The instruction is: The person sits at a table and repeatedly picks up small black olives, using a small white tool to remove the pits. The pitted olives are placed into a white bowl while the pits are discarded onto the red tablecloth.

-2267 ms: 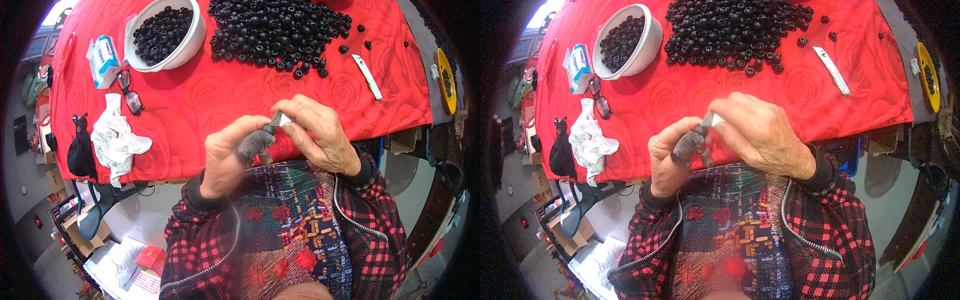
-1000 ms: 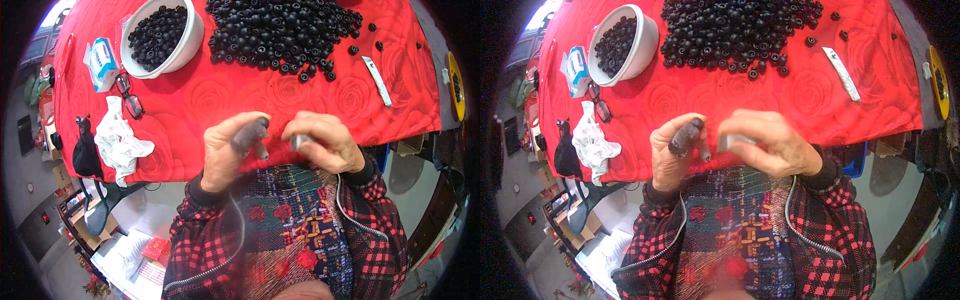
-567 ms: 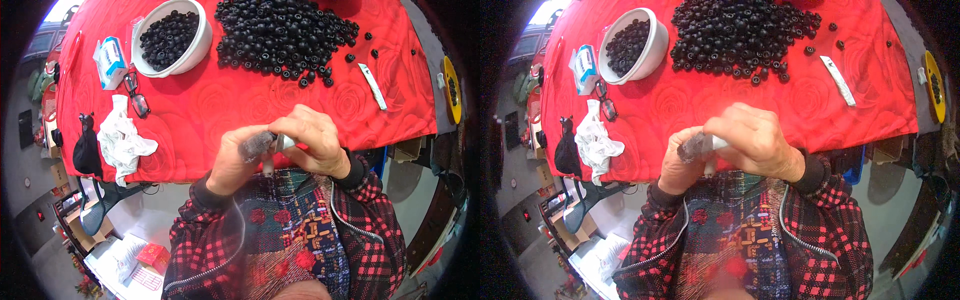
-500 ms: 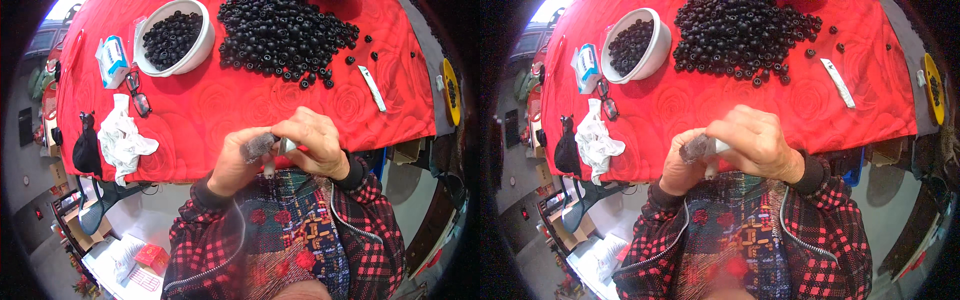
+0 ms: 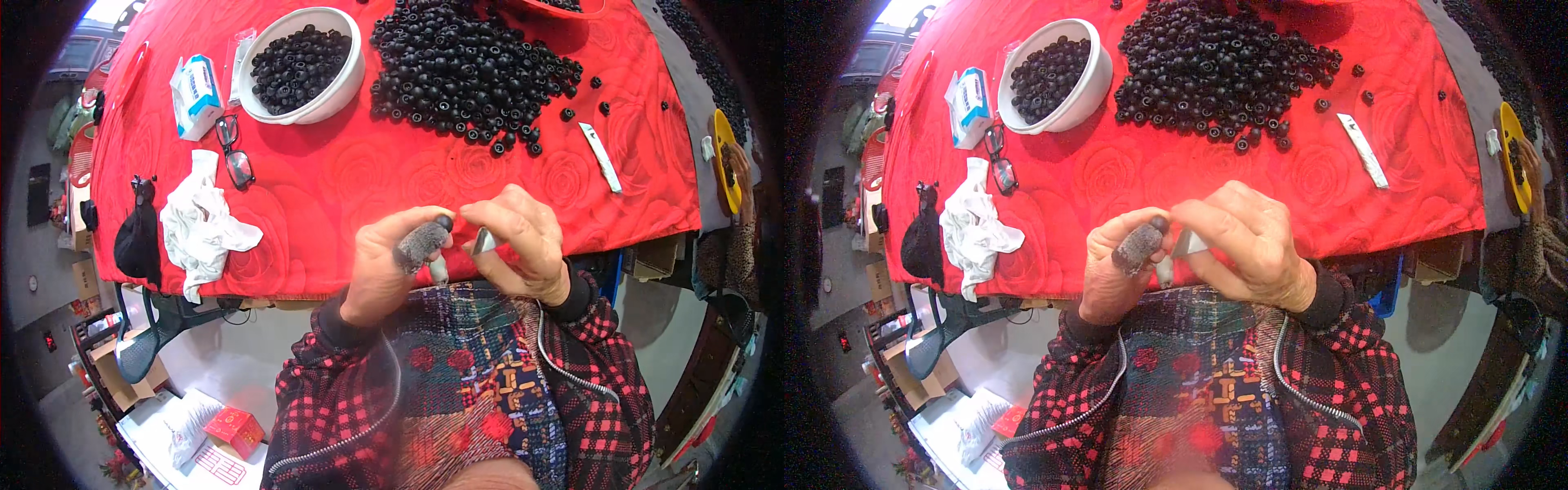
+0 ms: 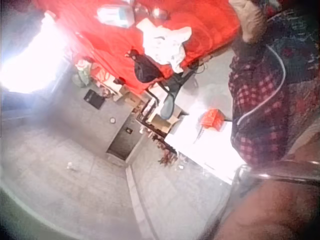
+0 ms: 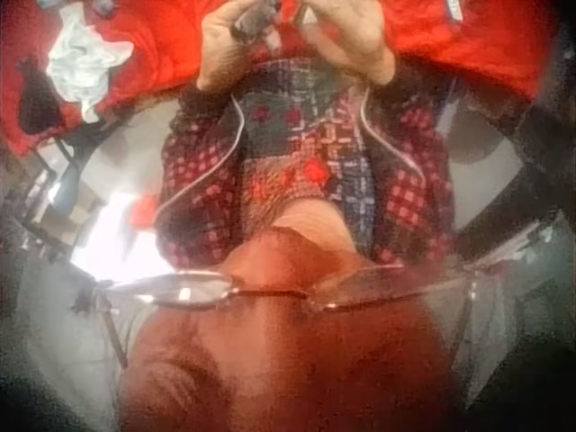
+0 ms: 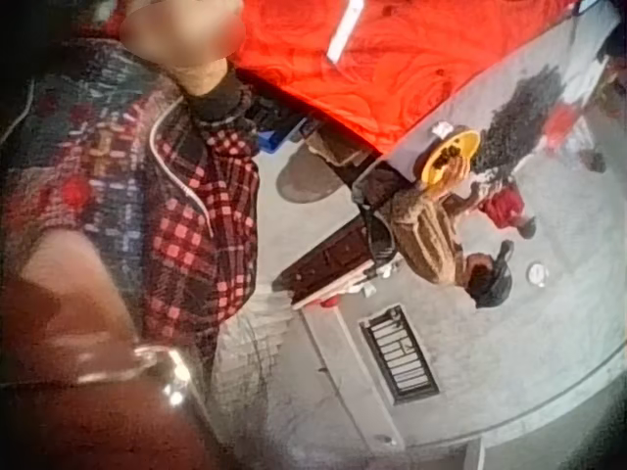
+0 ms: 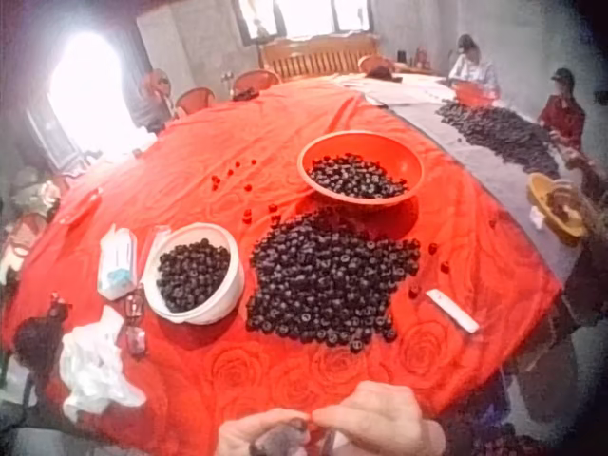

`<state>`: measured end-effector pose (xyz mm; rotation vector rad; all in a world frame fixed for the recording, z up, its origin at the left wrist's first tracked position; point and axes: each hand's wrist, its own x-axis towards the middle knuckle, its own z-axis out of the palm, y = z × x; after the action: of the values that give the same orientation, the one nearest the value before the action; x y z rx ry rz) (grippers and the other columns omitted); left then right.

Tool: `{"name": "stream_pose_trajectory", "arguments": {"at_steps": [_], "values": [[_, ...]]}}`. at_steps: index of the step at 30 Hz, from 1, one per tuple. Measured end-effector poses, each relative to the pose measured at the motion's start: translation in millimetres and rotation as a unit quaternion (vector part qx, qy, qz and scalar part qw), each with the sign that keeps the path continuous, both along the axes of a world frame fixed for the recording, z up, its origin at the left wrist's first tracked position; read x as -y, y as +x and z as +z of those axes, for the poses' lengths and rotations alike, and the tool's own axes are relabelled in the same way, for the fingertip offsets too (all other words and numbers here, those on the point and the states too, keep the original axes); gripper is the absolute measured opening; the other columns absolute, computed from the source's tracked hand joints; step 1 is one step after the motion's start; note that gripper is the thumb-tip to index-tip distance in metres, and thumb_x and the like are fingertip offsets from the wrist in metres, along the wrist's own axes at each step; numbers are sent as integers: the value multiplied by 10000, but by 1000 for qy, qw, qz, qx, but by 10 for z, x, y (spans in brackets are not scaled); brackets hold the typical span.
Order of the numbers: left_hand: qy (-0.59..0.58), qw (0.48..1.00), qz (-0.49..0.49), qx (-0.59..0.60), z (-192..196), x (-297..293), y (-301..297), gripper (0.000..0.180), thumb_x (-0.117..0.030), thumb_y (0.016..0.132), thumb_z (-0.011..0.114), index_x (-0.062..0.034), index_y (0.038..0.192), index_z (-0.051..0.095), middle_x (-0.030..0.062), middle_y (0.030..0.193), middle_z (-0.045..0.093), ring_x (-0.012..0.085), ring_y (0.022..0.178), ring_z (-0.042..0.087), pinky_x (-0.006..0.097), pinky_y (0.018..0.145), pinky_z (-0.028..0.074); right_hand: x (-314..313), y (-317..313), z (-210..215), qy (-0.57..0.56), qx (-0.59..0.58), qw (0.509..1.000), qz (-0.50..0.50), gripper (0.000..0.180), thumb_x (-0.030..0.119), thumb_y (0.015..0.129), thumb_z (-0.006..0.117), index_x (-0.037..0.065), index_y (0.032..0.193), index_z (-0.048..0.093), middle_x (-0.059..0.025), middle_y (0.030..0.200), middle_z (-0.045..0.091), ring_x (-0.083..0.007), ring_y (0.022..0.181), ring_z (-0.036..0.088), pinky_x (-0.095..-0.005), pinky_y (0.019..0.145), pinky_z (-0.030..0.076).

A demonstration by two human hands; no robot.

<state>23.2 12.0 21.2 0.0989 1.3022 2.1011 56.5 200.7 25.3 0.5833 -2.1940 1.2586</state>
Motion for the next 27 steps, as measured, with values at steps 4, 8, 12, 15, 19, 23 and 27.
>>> {"name": "stream_pose_trajectory", "arguments": {"at_steps": [4, 8, 12, 15, 19, 23, 27], "values": [[-74, 997, -20, 19, 68, 25, 27, 236, -43, 901, 587, 20, 1125, 626, 49, 932, 658, 84, 748, 595, 211, 646, 502, 50, -48, 25, 17, 16, 998, 52, 483, 28, 619, 644, -5, 1098, 589, -108, 737, 555, -283, 600, 542, -391, 532, 438], [-71, 996, 19, -59, -37, 54, 24, 246, 3, 898, 550, -2, 1128, 637, 57, 936, 667, 101, 753, 617, 217, 609, 505, 9, -30, 79, 27, 34, 996, 78, 491, 30, 592, 652, -34, 1075, 590, -107, 722, 545, -275, 605, 544, -378, 534, 440], [-127, 980, 107, -108, 209, 231, -366, 233, 20, 890, 506, 47, 1082, 636, 123, 898, 653, 177, 624, 614, 293, 486, 507, -36, -18, -17, -6, 89, 996, 2, 392, -35, 622, 633, -6, 1011, 589, -99, 726, 549, -260, 619, 556, -355, 540, 437], [-218, 909, 213, -284, 497, 267, -811, 266, 9, 895, 442, 47, 1054, 651, 137, 885, 657, 167, 558, 599, 280, 503, 505, -92, -33, -114, 3, 126, 991, -51, 329, -58, 676, 622, 16, 994, 582, -100, 738, 550, -245, 628, 560, -339, 544, 439], [-373, 770, 241, -458, 391, 606, -1611, 317, 91, 830, 528, 6, 1104, 662, 90, 948, 678, 124, 658, 620, 238, 562, 488, -85, -52, -255, -10, 142, 988, -62, 289, -42, 708, 629, 15, 987, 579, -103, 747, 544, -241, 635, 557, -333, 551, 441], [-338, 762, 319, -451, 377, 465, -1778, 300, 85, 766, 606, -5, 1041, 683, 81, 885, 664, 133, 734, 622, 264, 645, 486, -124, -42, -329, -24, 160, 985, -63, 289, -21, 707, 640, 19, 987, 584, -96, 738, 535, -236, 635, 558, -332, 551, 440], [-358, 698, 203, -586, 200, 220, -1384, 199, 23, 787, 678, -26, 979, 695, 69, 894, 673, 124, 766, 610, 267, 620, 485, -138, -44, -379, -6, 152, 986, -69, 308, -5, 688, 647, 27, 988, 586, -93, 716, 524, -249, 626, 554, -344, 546, 439]]}}
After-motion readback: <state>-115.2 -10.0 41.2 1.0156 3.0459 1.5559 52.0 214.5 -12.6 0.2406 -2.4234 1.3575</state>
